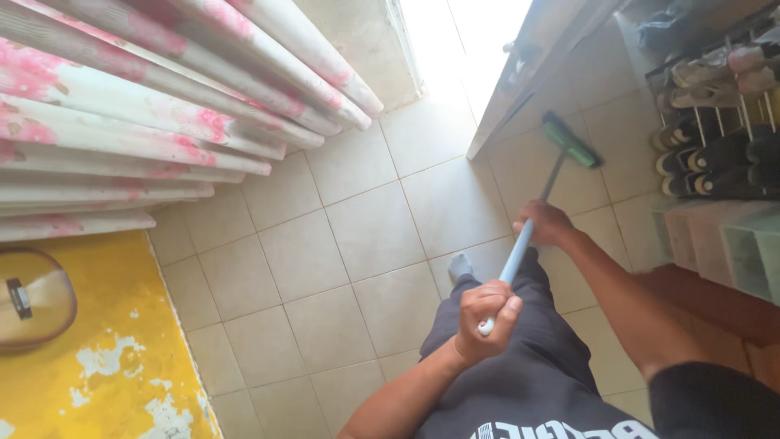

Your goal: The person sweeps a tiled floor using a green broom with a long handle. They move the broom back and forth across the room, cleaning near a floral curtain, a wooden cabinet, and a doorway leading to an outdoor area.

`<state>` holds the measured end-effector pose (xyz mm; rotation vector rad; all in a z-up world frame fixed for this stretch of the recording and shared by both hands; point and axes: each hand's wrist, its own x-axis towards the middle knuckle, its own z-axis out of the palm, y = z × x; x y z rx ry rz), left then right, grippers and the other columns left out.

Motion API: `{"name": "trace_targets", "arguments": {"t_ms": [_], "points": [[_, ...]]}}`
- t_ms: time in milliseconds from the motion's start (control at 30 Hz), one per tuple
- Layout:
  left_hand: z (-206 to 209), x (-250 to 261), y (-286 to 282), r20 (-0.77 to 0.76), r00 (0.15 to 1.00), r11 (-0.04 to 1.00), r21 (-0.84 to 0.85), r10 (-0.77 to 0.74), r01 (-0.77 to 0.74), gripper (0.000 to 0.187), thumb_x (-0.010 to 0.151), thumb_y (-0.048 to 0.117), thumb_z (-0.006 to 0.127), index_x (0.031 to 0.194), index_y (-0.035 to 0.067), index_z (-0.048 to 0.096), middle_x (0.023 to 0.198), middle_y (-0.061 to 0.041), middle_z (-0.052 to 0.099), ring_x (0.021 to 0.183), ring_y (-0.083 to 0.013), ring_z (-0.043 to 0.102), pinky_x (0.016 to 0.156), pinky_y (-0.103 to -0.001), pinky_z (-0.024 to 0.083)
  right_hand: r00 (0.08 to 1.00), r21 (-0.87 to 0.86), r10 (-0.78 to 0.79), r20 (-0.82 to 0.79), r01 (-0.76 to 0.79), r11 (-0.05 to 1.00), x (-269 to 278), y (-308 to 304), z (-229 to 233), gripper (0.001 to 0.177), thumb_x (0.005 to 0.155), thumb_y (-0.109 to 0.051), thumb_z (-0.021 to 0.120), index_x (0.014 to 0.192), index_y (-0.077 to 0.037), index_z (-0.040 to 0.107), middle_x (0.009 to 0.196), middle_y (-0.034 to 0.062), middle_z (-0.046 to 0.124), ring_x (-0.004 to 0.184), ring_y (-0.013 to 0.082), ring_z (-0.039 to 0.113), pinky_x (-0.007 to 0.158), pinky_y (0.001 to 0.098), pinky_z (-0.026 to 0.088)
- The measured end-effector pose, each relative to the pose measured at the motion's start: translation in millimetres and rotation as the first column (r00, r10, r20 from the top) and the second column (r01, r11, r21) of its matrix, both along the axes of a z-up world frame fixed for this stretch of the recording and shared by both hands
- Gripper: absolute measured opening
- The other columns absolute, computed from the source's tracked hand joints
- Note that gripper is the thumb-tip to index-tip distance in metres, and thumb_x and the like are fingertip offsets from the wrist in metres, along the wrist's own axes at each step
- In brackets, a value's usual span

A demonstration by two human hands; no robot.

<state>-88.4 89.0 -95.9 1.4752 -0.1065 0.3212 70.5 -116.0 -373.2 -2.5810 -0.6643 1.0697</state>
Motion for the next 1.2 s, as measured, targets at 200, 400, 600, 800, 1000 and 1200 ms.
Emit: {"name": "trace_targets", "arguments": {"t_ms": [200,400,600,800,1000,1200], "points": [[32.2,-69.9,57.6,-0.128,0.991,0.993,0.115,0.023,-0.008,0.03,0.087,-0.009,0.063,0.062,0.0,0.046,0.061,-0.014,0.047,0.053,-0.0301,0.05,0.056,-0.041,0.038,0.995,0.38,0.055,0.083,-0.083,0.921,-100.6,69.2,-39.0,0.023,0.079,-0.03,0.074,0.069,-0.01,0.068,0.08,0.014,0.067,0.086,0.0357,0.066,0.078,0.0472,0.052],[60.5,-90.1,118.9,-0.047,0.999,0.997,0.075,0.022,-0.019,0.035,0.087,-0.003,0.065,0.059,0.003,0.044,0.059,-0.011,0.051,0.052,-0.0279,0.056,0.061,-0.037,0.051,0.999,0.461,0.037,0.016,-0.041,0.886,-142.4,174.6,36.9,0.022,0.083,-0.027,0.073,0.075,-0.009,0.063,0.084,0.0126,0.066,0.091,0.0354,0.065,0.08,0.0486,0.051],[48.3,-104.6,137.8,0.333,0.936,0.945,-0.326,0.115,0.0,0.032,0.09,0.014,0.072,0.07,0.002,0.05,0.063,-0.008,0.055,0.053,-0.0231,0.058,0.055,-0.036,0.052,0.986,0.244,-0.167,0.016,0.158,0.957,-162.7,150.0,85.3,0.032,0.087,-0.031,0.073,0.067,-0.008,0.061,0.079,0.0124,0.065,0.083,0.0348,0.064,0.075,0.0499,0.049],[3.2,-64.0,90.6,-0.195,0.964,0.981,-0.106,-0.18,0.162,0.042,0.101,0.017,0.07,0.067,0.003,0.05,0.061,-0.006,0.044,0.056,-0.0192,0.044,0.058,-0.034,0.034,0.874,0.248,-0.46,0.157,0.416,0.875,-180.0,72.2,9.3,0.034,0.086,-0.031,0.074,0.068,-0.005,0.059,0.074,0.0153,0.062,0.075,0.0367,0.059,0.069,0.0475,0.048],[39.5,-16.6,118.2,-0.136,0.923,0.931,0.019,-0.359,0.365,0.041,0.101,0.018,0.067,0.064,0.004,0.053,0.061,-0.008,0.054,0.053,-0.0166,0.051,0.057,-0.033,0.04,0.768,0.749,-0.606,0.209,0.273,0.604,-175.8,136.4,-48.1,0.034,0.1,-0.03,0.071,0.118,-0.011,0.049,0.109,0.0096,0.048,0.095,0.0183,0.05,0.082,0.0364,0.048],[76.1,51.8,136.8,0.056,0.922,0.895,0.267,-0.383,0.356,0.046,0.103,0.018,0.064,0.061,0.006,0.052,0.055,-0.007,0.046,0.056,-0.0189,0.04,0.07,-0.042,0.039,0.85,0.742,-0.461,-0.254,0.477,0.47,-109.3,197.8,21.4,0.041,0.098,-0.027,0.068,0.134,-0.016,0.05,0.121,0.0094,0.049,0.114,0.0212,0.053,0.092,0.0357,0.05]]}}
